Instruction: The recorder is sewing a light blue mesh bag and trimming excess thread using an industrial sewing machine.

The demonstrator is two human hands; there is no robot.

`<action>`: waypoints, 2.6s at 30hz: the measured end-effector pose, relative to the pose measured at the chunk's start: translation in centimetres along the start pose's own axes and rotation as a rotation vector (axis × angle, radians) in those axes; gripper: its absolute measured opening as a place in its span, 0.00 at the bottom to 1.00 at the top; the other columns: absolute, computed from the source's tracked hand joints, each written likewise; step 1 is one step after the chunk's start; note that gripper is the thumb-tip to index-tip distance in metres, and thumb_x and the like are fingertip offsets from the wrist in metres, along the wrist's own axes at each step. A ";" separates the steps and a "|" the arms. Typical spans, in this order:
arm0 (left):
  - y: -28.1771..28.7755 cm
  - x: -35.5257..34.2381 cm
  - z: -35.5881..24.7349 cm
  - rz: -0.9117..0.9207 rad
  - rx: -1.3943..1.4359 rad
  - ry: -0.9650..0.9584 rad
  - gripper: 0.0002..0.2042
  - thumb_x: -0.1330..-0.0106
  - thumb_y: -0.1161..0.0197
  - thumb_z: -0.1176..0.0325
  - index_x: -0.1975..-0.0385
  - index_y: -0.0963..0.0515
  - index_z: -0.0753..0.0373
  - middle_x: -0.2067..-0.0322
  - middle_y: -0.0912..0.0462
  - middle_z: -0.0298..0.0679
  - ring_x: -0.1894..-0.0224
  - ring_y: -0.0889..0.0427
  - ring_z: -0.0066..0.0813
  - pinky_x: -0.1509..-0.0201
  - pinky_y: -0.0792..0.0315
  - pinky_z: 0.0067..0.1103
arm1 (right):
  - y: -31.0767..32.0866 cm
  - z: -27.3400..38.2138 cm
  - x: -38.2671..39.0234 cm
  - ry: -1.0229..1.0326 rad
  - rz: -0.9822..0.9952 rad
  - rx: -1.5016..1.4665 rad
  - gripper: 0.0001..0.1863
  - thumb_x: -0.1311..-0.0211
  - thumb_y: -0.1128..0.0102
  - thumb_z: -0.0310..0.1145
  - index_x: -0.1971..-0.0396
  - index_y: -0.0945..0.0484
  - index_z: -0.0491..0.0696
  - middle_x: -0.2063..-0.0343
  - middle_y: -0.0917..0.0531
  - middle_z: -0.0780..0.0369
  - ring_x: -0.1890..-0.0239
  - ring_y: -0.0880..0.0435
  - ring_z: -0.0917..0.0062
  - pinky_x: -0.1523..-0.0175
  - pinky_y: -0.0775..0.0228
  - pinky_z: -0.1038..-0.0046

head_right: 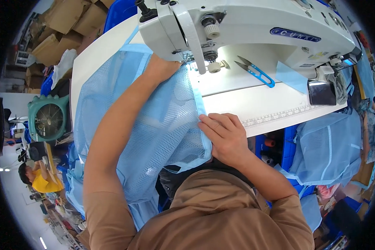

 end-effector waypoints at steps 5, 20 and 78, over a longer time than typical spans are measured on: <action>-0.1 -0.1 -0.3 0.009 -0.014 -0.016 0.17 0.35 0.36 0.66 0.47 0.15 0.57 0.47 0.14 0.44 0.35 0.25 0.44 0.19 0.46 0.40 | 0.1 -0.3 0.2 -0.009 0.014 -0.007 0.24 0.55 0.38 0.20 0.52 0.15 0.43 0.44 0.14 0.60 0.42 0.18 0.67 0.40 0.27 0.62; 6.5 6.1 -4.6 0.258 -0.256 0.060 0.21 0.31 0.35 0.60 0.44 0.19 0.67 0.43 0.16 0.48 0.32 0.27 0.49 0.25 0.37 0.42 | 0.7 -0.4 2.0 0.081 -0.030 -0.003 0.24 0.52 0.32 0.25 0.50 0.15 0.50 0.45 0.15 0.62 0.43 0.17 0.66 0.44 0.25 0.63; 1.5 13.7 -10.3 -0.109 -0.251 -0.217 0.19 0.28 0.38 0.65 0.39 0.22 0.63 0.38 0.23 0.43 0.37 0.23 0.43 0.33 0.30 0.37 | 1.3 1.4 3.1 0.126 -0.016 -0.031 0.19 0.47 0.30 0.28 0.53 0.15 0.41 0.45 0.15 0.60 0.46 0.18 0.68 0.41 0.26 0.62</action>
Point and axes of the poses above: each hand's wrist, its own x-axis away from the middle knuckle, its own y-axis out of the back of the hand, z = x × y, the point moved 3 cm from there along -x, towards the middle knuckle
